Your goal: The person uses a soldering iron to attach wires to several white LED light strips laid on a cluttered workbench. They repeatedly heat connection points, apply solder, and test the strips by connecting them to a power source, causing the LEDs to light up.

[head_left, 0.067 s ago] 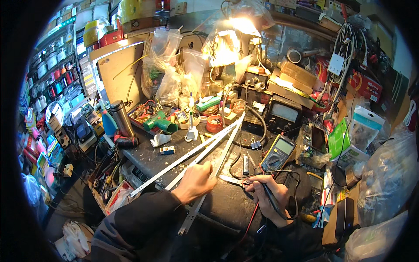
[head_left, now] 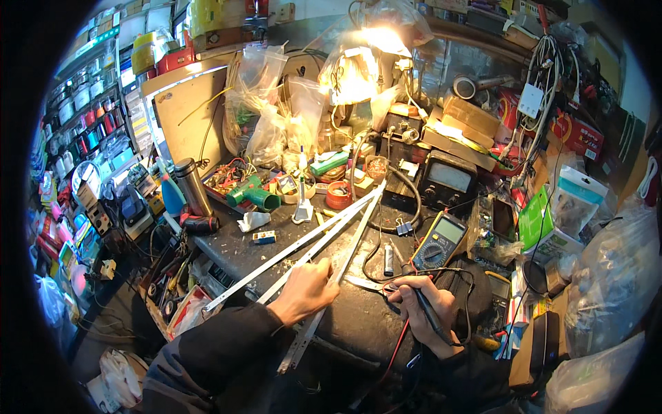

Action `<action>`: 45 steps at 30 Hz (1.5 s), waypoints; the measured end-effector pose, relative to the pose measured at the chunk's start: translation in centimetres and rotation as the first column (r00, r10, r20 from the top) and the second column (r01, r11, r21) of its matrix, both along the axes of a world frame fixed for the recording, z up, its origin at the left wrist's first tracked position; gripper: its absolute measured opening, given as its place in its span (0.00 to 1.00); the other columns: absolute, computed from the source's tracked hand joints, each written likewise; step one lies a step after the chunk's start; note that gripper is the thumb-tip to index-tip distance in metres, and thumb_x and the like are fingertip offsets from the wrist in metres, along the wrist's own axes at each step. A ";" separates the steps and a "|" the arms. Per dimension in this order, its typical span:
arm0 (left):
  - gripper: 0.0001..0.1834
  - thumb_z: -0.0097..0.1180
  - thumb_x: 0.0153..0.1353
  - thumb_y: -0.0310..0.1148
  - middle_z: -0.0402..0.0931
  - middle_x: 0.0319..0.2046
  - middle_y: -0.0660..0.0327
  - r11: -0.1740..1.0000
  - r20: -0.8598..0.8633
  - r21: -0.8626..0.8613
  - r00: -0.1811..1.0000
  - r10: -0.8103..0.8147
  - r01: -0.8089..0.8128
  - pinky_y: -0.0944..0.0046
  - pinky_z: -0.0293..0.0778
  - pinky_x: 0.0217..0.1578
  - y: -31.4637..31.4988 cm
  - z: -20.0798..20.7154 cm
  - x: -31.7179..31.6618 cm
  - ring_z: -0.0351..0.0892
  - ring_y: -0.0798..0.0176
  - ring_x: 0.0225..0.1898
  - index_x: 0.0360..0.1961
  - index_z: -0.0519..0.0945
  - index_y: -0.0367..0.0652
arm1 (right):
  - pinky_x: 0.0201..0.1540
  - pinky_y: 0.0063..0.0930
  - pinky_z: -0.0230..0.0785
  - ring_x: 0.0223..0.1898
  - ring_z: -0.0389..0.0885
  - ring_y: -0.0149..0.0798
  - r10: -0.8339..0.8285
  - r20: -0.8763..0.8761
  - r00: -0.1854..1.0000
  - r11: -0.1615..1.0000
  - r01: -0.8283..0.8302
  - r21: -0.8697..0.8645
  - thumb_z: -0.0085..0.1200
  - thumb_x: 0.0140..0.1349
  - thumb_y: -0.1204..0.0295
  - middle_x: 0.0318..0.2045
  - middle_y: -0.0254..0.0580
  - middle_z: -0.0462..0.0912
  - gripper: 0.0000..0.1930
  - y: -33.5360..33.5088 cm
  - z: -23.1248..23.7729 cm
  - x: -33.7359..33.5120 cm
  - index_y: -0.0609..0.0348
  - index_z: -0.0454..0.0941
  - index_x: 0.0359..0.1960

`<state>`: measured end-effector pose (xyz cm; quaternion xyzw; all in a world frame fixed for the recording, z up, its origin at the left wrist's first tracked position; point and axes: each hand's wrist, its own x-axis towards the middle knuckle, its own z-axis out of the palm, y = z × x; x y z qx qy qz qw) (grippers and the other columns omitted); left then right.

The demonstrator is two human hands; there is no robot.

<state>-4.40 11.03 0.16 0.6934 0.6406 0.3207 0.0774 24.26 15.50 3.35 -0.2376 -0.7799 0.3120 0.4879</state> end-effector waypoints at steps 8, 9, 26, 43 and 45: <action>0.18 0.70 0.66 0.45 0.86 0.39 0.49 0.990 -0.215 -0.052 0.969 0.118 -0.132 0.46 0.82 0.42 -5.3 0.1 -2.7 0.88 0.41 0.40 0.44 0.84 0.41 | 0.23 0.22 0.75 0.20 0.84 0.25 0.013 -0.052 0.999 0.998 -0.009 0.060 0.58 0.84 0.66 0.28 0.45 0.93 0.12 0.5 -0.6 -0.6 0.65 0.84 0.49; 0.18 0.71 0.65 0.44 0.85 0.41 0.50 0.980 -0.259 0.010 0.946 0.192 -0.196 0.45 0.82 0.45 -5.2 0.5 -3.9 0.87 0.41 0.44 0.45 0.84 0.41 | 0.23 0.22 0.74 0.19 0.84 0.25 0.017 -0.056 0.998 0.998 -0.014 0.054 0.58 0.84 0.66 0.28 0.45 0.93 0.12 0.5 -0.6 -0.6 0.65 0.84 0.49; 0.17 0.69 0.58 0.35 0.88 0.41 0.45 0.921 0.048 -0.227 0.941 0.336 -0.317 0.47 0.83 0.48 -8.9 1.3 -13.0 0.90 0.41 0.47 0.46 0.84 0.36 | 0.24 0.22 0.74 0.21 0.84 0.25 -0.006 -0.026 1.000 1.000 0.006 0.017 0.57 0.84 0.68 0.27 0.39 0.91 0.09 0.4 -0.8 -0.4 0.60 0.86 0.49; 0.22 0.72 0.69 0.24 0.89 0.42 0.57 0.840 0.707 -0.540 0.571 0.418 0.053 0.67 0.84 0.39 -11.2 1.4 -11.9 0.92 0.64 0.40 0.61 0.79 0.32 | 0.24 0.22 0.75 0.22 0.86 0.25 0.028 0.011 1.000 0.999 -0.028 0.026 0.59 0.83 0.71 0.26 0.40 0.91 0.07 0.4 -0.7 -0.3 0.61 0.86 0.50; 0.20 0.71 0.70 0.24 0.88 0.41 0.56 0.854 0.719 -0.513 0.588 0.370 0.089 0.67 0.84 0.42 -11.0 1.5 -11.1 0.91 0.65 0.40 0.60 0.80 0.31 | 0.24 0.22 0.75 0.22 0.86 0.26 0.019 0.005 1.000 0.999 -0.019 0.026 0.59 0.83 0.71 0.27 0.40 0.91 0.07 0.4 -0.7 -0.3 0.61 0.86 0.50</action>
